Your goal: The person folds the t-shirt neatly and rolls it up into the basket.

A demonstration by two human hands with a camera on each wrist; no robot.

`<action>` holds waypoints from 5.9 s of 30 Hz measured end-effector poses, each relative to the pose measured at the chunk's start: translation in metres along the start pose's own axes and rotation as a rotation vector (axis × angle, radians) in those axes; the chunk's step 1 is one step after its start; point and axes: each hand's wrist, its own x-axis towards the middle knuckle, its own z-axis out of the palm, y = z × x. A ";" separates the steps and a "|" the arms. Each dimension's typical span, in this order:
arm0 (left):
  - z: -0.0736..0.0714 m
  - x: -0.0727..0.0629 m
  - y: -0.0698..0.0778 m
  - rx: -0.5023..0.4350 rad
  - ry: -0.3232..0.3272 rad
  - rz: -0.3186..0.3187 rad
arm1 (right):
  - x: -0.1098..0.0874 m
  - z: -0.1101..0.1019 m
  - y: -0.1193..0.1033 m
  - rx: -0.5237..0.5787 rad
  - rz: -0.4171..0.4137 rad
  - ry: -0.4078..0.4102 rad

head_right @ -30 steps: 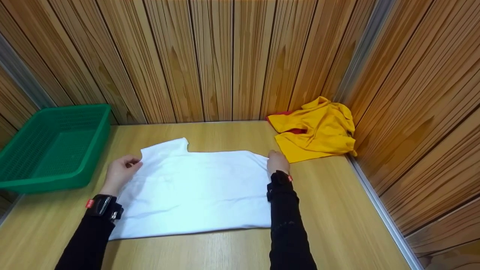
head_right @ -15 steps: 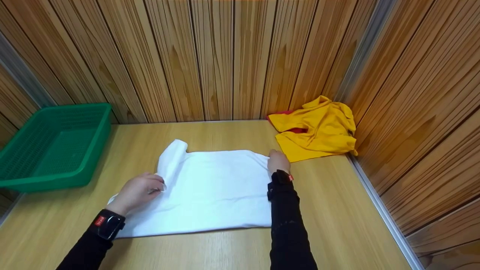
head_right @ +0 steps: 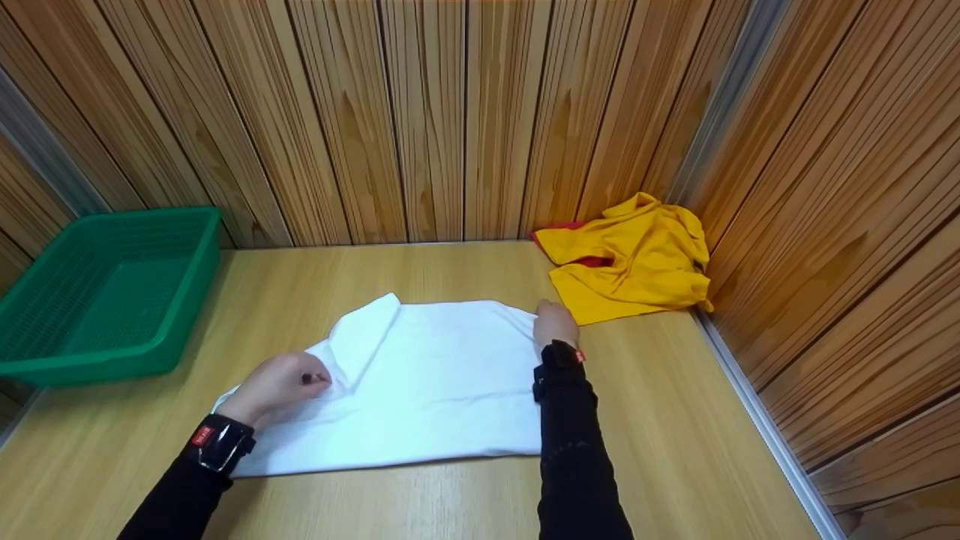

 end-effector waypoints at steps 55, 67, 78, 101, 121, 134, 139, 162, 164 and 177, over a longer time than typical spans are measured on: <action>0.003 0.062 -0.011 -0.340 0.296 -0.439 | -0.006 -0.003 0.002 0.021 -0.012 0.010; -0.044 0.065 0.003 -0.443 0.348 -0.411 | -0.006 -0.029 -0.004 0.154 -0.034 0.043; -0.078 0.073 0.021 -0.222 0.440 -0.247 | -0.008 -0.055 -0.016 0.168 -0.069 0.108; -0.075 0.058 0.004 -0.223 0.450 -0.091 | -0.013 -0.055 -0.017 0.187 -0.104 0.116; -0.063 0.016 -0.019 -0.326 0.500 -0.177 | -0.033 -0.056 -0.002 0.235 -0.179 0.057; -0.059 -0.004 -0.031 -0.349 0.514 -0.137 | -0.041 -0.056 0.011 0.329 -0.284 0.034; -0.060 -0.007 -0.031 -0.357 0.524 -0.133 | -0.043 -0.056 0.008 0.343 -0.271 0.031; -0.058 -0.051 -0.038 -0.454 0.491 -0.159 | -0.059 -0.052 0.034 0.286 -0.407 0.134; -0.058 -0.056 -0.039 -0.452 0.472 -0.163 | -0.061 -0.051 0.038 0.273 -0.423 0.129; -0.054 -0.078 -0.044 -0.394 0.382 -0.138 | -0.068 -0.046 0.051 0.197 -0.434 0.072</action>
